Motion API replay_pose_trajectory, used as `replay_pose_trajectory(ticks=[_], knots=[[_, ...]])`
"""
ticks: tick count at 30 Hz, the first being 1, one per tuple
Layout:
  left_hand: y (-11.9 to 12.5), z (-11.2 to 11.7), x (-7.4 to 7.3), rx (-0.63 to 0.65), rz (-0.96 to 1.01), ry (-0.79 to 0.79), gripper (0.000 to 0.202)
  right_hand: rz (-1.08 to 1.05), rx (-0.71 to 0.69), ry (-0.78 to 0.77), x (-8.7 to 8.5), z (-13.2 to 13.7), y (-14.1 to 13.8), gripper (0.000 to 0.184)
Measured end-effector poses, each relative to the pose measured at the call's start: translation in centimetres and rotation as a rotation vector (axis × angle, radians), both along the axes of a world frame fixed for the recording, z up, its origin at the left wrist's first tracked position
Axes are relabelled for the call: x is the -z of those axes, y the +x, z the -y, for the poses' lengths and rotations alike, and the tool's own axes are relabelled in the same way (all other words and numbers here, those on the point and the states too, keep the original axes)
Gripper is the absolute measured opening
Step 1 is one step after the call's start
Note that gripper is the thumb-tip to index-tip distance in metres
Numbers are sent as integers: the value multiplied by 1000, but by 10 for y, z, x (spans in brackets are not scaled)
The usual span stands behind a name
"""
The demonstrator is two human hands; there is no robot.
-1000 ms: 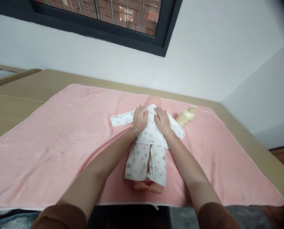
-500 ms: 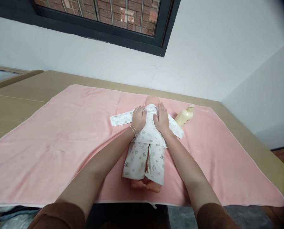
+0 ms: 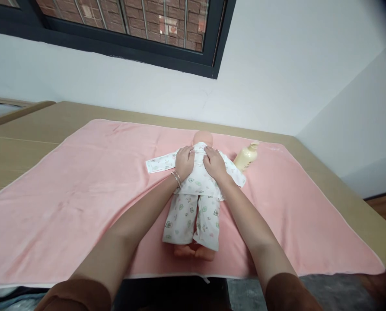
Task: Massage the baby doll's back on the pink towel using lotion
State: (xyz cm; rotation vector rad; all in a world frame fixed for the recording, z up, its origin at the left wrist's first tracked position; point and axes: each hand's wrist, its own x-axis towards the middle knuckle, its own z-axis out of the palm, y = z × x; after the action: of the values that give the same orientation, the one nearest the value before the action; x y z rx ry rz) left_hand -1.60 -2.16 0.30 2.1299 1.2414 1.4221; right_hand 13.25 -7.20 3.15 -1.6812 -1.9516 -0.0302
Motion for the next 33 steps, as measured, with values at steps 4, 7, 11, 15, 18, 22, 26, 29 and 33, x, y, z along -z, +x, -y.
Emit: replay_pose_trajectory(ticks=[4,7,11,15,18,22,26,29,33], knots=[[0,-3,-1,-1,-42,-29,35,32,-75,-117,-42,16,8,43],[0,-5,-4,5,-141,-58,36,-132,-46,-87,-86,46,22,50],[3,6,-22,-16,-294,-112,41,-235,-2,-104,-130,91,52,56],[26,45,-56,129,-278,-241,41,-242,146,-175,-137,104,84,73],[58,73,-84,449,91,-364,41,-201,181,-212,-127,90,97,78],[111,78,-110,682,605,-821,29,-36,199,-321,-112,66,98,56],[148,63,-114,734,968,-1190,41,167,233,-272,-105,56,94,37],[157,58,-109,814,1071,-1234,49,266,266,-234,-104,56,89,37],[147,62,-106,879,1141,-1300,48,335,323,-251,-108,58,76,36]])
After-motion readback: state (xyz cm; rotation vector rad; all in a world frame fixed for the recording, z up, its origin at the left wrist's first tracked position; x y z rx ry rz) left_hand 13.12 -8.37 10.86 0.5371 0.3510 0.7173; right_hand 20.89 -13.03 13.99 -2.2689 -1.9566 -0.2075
